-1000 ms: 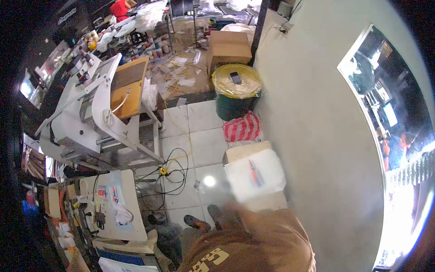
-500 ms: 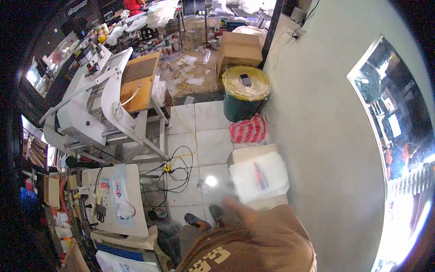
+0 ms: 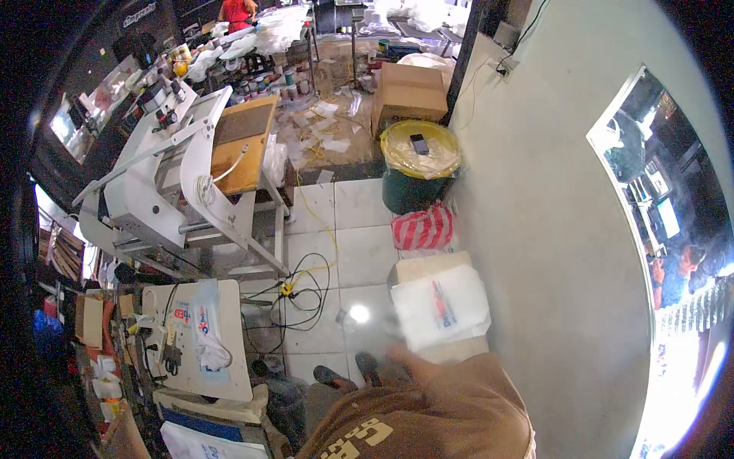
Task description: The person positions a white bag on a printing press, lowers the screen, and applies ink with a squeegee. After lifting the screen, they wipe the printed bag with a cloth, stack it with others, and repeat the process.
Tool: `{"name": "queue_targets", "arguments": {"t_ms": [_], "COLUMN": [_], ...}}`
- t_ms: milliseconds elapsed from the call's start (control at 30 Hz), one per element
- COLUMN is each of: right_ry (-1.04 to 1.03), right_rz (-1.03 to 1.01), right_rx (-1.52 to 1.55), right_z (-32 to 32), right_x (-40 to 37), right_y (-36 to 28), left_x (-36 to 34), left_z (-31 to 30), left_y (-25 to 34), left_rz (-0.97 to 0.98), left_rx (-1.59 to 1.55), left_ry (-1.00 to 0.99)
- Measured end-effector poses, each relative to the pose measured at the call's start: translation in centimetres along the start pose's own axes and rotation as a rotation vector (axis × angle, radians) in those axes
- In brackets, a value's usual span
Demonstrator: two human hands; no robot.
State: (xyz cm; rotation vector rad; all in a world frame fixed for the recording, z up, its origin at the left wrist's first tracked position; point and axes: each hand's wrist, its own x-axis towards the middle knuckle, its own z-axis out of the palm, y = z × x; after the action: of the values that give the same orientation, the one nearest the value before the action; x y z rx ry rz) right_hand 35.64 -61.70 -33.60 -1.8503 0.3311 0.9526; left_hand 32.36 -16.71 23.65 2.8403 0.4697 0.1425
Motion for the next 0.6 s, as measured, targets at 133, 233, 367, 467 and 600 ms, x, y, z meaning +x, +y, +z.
{"name": "queue_targets", "arguments": {"t_ms": [133,233,367,467,600], "right_ry": [0.010,-0.015,-0.058,-0.013,-0.069], "right_rz": [0.152,-0.045,-0.107,-0.100,-0.122], "right_rx": [0.069,-0.088,-0.134,-0.077,-0.104], "right_z": [0.8,-0.1,-0.4,-0.7,-1.4], "right_x": [2.2,-0.1,-1.2,-2.0,-3.0], "right_y": [2.9,-1.1,-3.1,-4.0,-5.4], "left_x": [-0.3,-0.5,-0.9,-1.4,-2.9], "left_z": [0.1,0.0,0.0,-0.2,-1.6], "left_y": [-0.2,-0.3,-0.5,-0.7,-1.4], "left_rz": [-0.009,-0.015,-0.027,-0.043,-0.081], "left_rx": [0.000,0.001,0.006,0.012,0.034], "left_ry": [-0.005,-0.005,-0.010,-0.012,-0.013]}}
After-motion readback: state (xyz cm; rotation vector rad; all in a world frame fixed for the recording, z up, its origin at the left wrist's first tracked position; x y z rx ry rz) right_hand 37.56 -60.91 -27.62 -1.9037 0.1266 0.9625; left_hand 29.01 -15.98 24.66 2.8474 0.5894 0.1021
